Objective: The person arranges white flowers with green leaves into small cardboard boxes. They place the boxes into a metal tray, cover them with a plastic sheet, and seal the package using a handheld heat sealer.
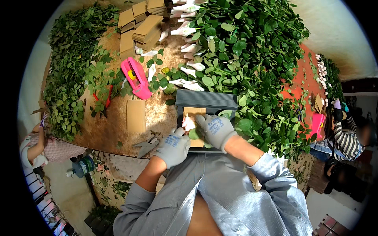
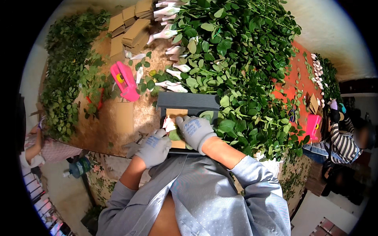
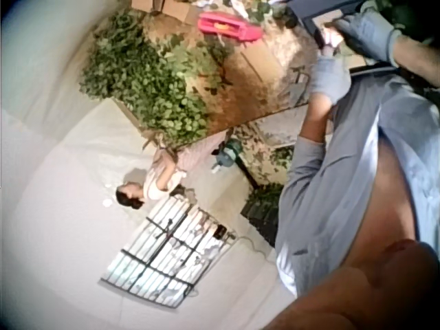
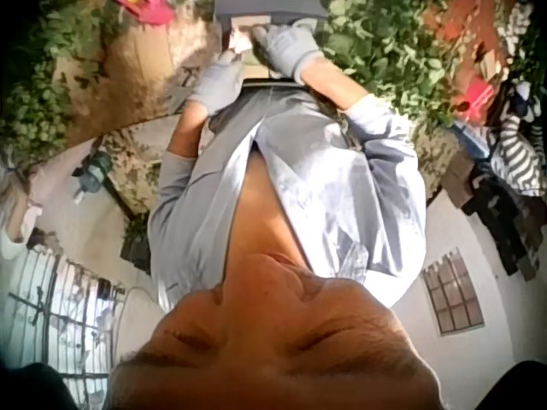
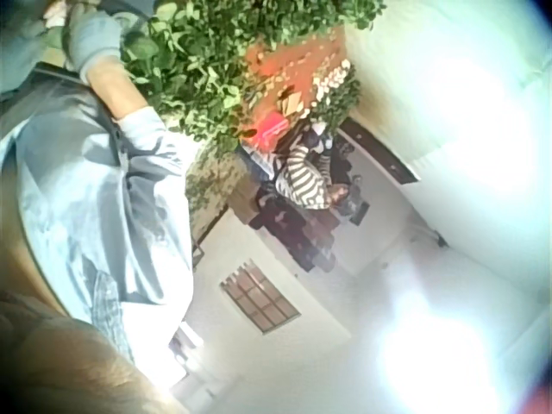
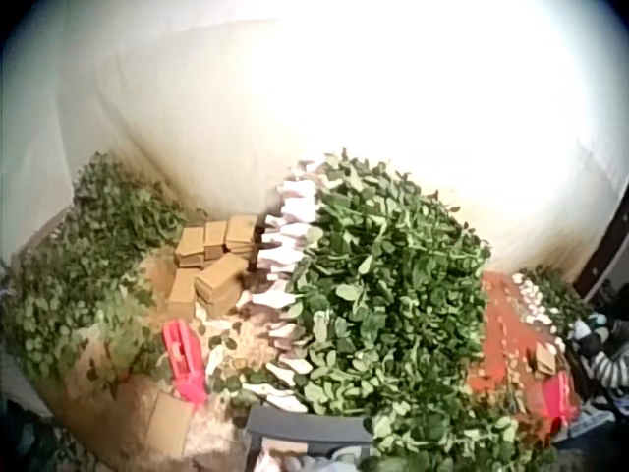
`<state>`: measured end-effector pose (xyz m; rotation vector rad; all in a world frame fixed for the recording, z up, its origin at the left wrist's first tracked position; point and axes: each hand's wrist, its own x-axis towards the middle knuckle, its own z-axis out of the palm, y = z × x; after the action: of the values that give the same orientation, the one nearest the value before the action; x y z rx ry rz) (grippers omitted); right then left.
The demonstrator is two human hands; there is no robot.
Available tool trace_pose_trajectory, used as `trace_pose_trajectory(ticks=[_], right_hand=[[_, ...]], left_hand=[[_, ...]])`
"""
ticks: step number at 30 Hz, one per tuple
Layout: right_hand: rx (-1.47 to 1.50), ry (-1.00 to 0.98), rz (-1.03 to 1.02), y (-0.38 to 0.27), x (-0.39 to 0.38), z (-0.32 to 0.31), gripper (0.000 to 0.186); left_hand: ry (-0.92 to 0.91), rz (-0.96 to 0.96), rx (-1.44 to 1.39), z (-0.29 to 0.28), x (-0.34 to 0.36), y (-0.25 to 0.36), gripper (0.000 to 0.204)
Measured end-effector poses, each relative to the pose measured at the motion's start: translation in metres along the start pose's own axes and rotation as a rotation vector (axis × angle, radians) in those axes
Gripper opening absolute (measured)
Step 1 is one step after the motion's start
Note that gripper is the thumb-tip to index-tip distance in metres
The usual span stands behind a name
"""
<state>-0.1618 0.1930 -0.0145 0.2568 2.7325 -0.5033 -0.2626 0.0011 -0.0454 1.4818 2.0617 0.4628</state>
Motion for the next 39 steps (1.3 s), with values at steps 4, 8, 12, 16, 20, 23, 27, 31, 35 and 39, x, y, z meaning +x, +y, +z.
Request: trace_pose_trajectory(ticks=[4, 8, 12, 16, 20, 23, 27, 31, 35, 39], right_hand=[[-0.028, -0.048, -0.04, -0.005, -0.006, 0.002, 0.028], [-0.07, -0.111, -0.133, -0.01, -0.013, 0.002, 0.027], [-0.08, -0.122, -0.261, -0.016, -0.021, 0.006, 0.029], [-0.083, -0.122, -0.327, -0.018, -0.022, 0.008, 0.031], [-0.082, -0.171, -0.356, -0.015, -0.022, 0.006, 0.033], [-0.086, -0.202, -0.345, -0.014, -0.02, 0.008, 0.032], [-0.09, -0.186, -0.315, -0.016, -0.022, 0.013, 0.029], [-0.073, -0.17, -0.297, -0.011, -0.02, 0.019, 0.027], [-0.039, -0.155, -0.305, -0.01, -0.02, 0.017, 0.025], [0.078, -0.084, -0.291, -0.006, -0.02, 0.017, 0.022]], left_hand=[[-0.098, 0.044, -0.237, -0.023, 0.0, -0.008, 0.012], [-0.078, 0.097, -0.389, -0.033, -0.009, -0.024, 0.016], [-0.122, 0.154, -0.444, -0.034, -0.016, -0.035, 0.017], [-0.126, 0.196, -0.63, -0.03, -0.02, -0.045, 0.02], [-0.107, 0.154, -0.759, -0.039, -0.026, -0.046, 0.018], [-0.105, -0.099, -0.578, -0.049, -0.035, -0.047, 0.017], [0.073, -0.076, -0.297, -0.062, -0.037, -0.014, 0.018], [0.217, 0.197, -0.068, -0.041, -0.031, 0.019, 0.018], [0.287, 0.396, 0.277, -0.006, -0.023, 0.03, 0.016], [0.433, 0.41, 0.354, 0.018, -0.026, 0.021, 0.016]])
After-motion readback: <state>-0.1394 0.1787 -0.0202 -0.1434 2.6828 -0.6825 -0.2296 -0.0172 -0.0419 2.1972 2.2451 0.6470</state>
